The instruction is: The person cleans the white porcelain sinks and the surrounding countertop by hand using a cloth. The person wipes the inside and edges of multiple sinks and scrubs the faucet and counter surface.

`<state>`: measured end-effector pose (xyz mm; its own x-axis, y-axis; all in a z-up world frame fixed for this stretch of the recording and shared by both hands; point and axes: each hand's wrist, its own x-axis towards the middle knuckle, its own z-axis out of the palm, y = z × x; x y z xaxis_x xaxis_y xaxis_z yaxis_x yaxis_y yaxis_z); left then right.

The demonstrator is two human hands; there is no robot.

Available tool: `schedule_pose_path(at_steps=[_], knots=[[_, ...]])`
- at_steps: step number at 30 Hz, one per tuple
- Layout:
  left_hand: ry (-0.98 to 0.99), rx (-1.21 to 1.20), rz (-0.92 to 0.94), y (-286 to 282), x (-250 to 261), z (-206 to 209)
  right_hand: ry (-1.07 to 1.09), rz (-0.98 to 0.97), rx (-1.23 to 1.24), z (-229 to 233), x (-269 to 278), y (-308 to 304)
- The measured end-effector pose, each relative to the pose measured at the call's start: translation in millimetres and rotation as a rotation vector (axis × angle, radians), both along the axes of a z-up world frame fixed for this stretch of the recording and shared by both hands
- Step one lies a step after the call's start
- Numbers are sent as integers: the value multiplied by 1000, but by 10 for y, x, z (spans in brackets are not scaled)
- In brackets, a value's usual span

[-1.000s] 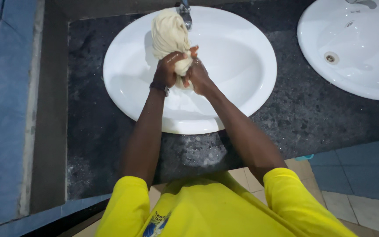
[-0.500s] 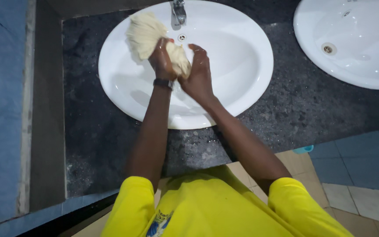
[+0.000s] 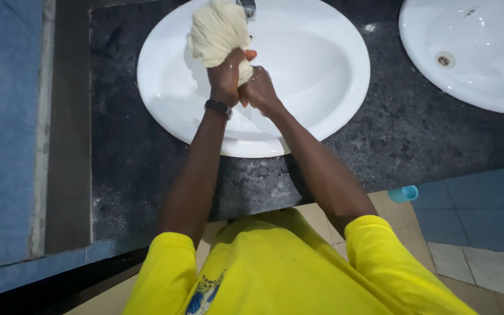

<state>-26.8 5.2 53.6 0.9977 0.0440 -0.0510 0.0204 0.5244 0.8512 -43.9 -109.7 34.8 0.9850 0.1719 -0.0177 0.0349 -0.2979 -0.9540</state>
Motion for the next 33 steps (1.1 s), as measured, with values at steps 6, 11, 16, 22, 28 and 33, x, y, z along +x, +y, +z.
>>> schedule_pose_path(at_steps=[6, 11, 16, 22, 28, 33], knots=[[-504, 761, -139, 296, -190, -300, 54, 112, 420, -351, -162, -22], [-72, 10, -297, 195, -111, -230, 107, 195, -318, 85, -271, -150], [-246, 145, -112, -296, -160, 102, 176, 157, -223, 519, -345, -852], [-333, 333, -73, -1318, 26, 230, -207, 54, 294, 448, -262, -1649], [-800, 383, -259, -2334, 63, 95, -527, -224, 169, 471, -304, -2727], [-580, 975, -471, -3383, 221, 394, -587, -449, 272, 781, -327, -4126]])
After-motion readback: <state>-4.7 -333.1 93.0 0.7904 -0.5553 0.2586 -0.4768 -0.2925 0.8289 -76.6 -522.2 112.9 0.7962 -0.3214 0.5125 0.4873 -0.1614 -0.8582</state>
